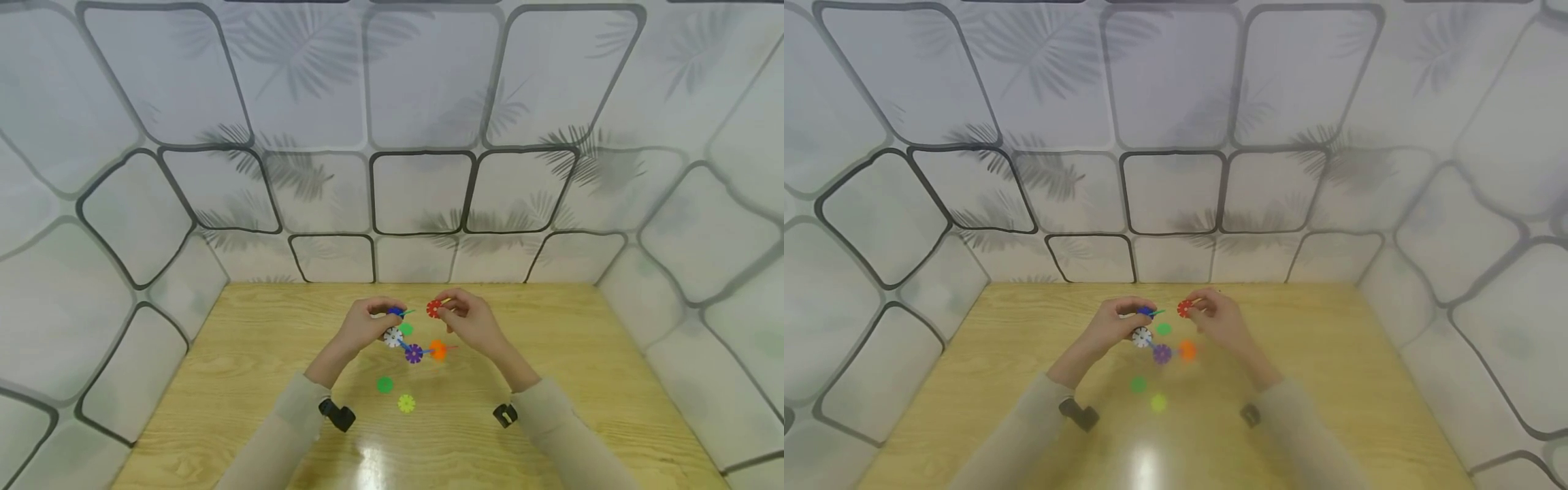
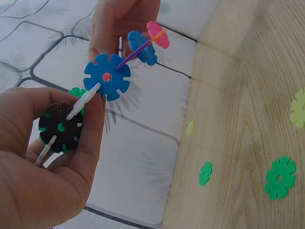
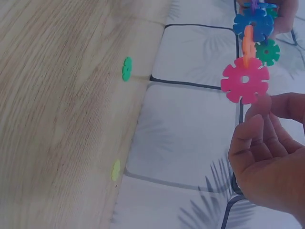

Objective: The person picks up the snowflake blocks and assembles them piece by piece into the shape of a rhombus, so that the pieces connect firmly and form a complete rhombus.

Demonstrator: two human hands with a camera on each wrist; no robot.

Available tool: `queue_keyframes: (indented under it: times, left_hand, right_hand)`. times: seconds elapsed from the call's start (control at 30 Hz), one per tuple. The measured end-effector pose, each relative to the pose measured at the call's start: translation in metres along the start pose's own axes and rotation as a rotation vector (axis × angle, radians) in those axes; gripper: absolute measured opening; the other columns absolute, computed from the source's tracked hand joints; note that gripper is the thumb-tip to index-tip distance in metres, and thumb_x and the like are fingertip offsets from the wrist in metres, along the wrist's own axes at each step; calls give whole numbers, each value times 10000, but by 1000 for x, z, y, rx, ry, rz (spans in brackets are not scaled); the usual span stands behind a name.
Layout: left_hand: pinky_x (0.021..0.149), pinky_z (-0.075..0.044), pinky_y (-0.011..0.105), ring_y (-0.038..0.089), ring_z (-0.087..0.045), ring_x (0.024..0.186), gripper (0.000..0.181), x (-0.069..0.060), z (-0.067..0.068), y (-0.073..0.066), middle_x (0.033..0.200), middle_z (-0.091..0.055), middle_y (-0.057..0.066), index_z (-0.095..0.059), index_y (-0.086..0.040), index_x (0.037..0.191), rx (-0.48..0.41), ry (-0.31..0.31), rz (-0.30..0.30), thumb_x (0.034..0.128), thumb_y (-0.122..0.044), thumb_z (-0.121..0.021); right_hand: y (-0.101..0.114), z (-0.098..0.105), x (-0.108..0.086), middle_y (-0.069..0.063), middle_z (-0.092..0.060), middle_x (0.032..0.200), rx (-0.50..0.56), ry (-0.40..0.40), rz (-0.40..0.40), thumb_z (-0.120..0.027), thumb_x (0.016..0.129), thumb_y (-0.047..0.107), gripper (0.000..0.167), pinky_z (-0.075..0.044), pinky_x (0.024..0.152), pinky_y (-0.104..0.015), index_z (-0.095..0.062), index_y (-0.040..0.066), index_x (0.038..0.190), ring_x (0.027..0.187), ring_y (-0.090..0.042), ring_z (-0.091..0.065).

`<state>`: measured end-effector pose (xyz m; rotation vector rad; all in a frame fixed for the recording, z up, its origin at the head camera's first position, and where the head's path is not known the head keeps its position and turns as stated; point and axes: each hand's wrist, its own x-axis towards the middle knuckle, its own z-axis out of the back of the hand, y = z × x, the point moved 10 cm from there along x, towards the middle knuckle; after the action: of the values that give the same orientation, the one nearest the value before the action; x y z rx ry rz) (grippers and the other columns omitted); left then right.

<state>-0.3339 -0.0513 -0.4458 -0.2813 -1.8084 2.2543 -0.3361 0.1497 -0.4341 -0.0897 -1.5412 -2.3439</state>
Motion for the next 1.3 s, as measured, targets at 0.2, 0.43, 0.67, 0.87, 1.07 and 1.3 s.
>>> queue_keyframes:
  times: [0.2, 0.43, 0.67, 0.87, 1.07, 1.3]
  left_hand:
    - [621, -610, 240, 85, -669, 702, 259, 0, 0, 1, 1132, -763, 169, -761, -35, 1213, -17, 0, 3, 964, -88, -712]
    - [607, -589, 238, 98, -646, 677, 254, 2, -2, 4, 999, -769, 117, -764, -44, 1202, -8, 32, 4, 962, -115, -723]
    - [612, -587, 242, 96, -651, 687, 247, 2, -2, 4, 1078, -769, 183, -769, -50, 1196, 3, 29, -2, 960, -103, -718]
    - [607, -576, 232, 92, -647, 685, 251, 1, -2, 3, 1078, -767, 188, -763, -40, 1204, 8, 36, -6, 966, -102, -712]
    - [631, -594, 276, 100, -638, 690, 248, 1, -2, 3, 1072, -770, 169, -768, -51, 1198, 20, 31, -1, 962, -109, -715]
    - [671, -624, 345, 107, -638, 712, 262, 2, -3, 4, 1104, -770, 132, -765, -57, 1211, 31, 40, 9, 959, -111, -715]
  right_hand:
    - [3, -7, 1, -236, -765, 1003, 17, 10, -1, -680, 1029, 91, 216, -582, 607, -260, -695, 0, 1225, 603, -126, -631]
    - [9, -12, 0, -246, -767, 1012, 27, 34, -8, -676, 1033, 100, 232, -586, 620, -265, -695, 3, 1243, 607, -98, -626]
    - [15, -15, -1, -264, -765, 1019, 38, 59, -23, -667, 1040, 105, 230, -580, 622, -261, -698, -13, 1234, 609, -104, -618]
    - [16, -15, -1, -261, -765, 1011, 38, 64, -18, -664, 1040, 104, 247, -576, 611, -264, -690, -29, 1246, 599, -102, -609]
    - [14, -17, -1, -222, -774, 1006, 21, 75, -9, -653, 1049, 109, 237, -580, 623, -309, -704, -15, 1244, 621, -110, -615]
    - [15, -20, -1, -192, -775, 1002, 14, 94, 14, -634, 1057, 102, 216, -532, 585, -251, -717, 14, 1237, 631, -110, -620]
